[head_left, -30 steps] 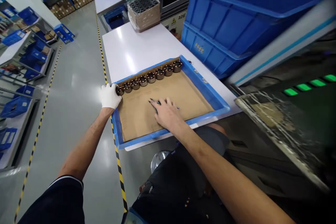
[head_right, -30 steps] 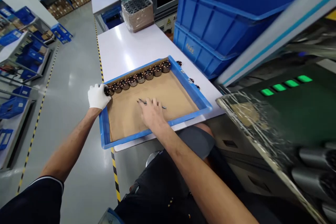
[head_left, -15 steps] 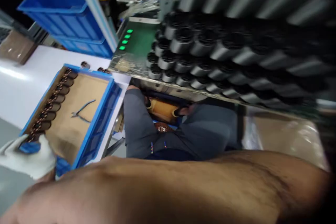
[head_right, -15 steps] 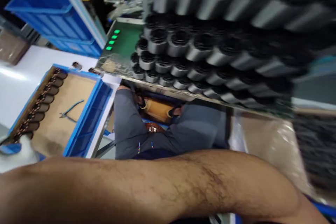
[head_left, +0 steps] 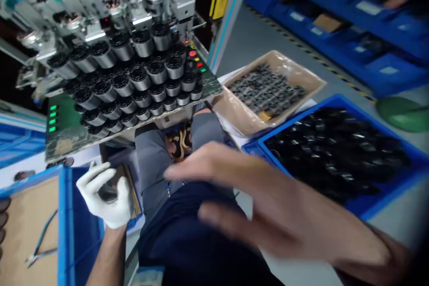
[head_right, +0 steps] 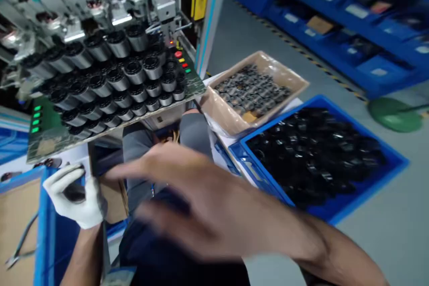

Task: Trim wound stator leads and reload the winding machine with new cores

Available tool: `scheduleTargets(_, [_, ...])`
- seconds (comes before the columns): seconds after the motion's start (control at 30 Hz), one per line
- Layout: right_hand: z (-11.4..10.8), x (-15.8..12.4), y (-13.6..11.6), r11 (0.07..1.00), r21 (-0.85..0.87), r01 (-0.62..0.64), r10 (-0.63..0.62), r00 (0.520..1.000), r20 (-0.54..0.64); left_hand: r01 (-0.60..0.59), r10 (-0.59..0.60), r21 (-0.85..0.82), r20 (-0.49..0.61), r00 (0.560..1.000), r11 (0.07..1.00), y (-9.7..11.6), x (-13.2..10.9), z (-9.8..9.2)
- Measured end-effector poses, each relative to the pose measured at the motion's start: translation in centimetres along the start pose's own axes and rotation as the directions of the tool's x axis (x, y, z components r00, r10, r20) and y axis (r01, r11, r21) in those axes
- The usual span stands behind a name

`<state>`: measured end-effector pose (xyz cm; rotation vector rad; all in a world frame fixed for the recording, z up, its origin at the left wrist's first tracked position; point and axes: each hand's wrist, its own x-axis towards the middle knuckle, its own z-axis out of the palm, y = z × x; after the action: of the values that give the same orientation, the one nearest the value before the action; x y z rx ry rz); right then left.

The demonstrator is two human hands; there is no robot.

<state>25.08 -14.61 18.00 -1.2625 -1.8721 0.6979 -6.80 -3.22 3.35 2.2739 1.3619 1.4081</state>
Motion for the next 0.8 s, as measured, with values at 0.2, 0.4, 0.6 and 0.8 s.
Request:
scheduleTargets(0.2, [-5.8, -13.6, 14.1, 0.12, -0.468, -0.875, 0.726, 0.399, -0.56, 0.062, -0.003, -0.204, 0.277, 0.961, 0.977, 0.0, 1.5, 2.3])
scheduleTargets(0.4, [-3.9, -21.0, 21.4, 0.092, -0.377, -0.922, 0.874, 0.256, -0.413, 0.345, -0.064, -0.277, 0.691, 0.72, 0.897, 3.7, 4.8, 8.2])
scheduleTargets(0.6, [-3.5, -21.9, 23.3, 0.139, -0.312, -0.94, 0.877, 0.263, -0.401, 0.095, 0.389, -0.495, 0.774, 0.5, 0.864, 13.9, 10.3, 19.6])
scheduleTargets(0.8, [-3.7, -22.7, 23.1, 0.12, -0.281, -0.952, 0.894, 0.227, -0.386, -0.546, 0.546, -0.365, 0.81, 0.214, 0.755, 26.1, 11.6, 35.4])
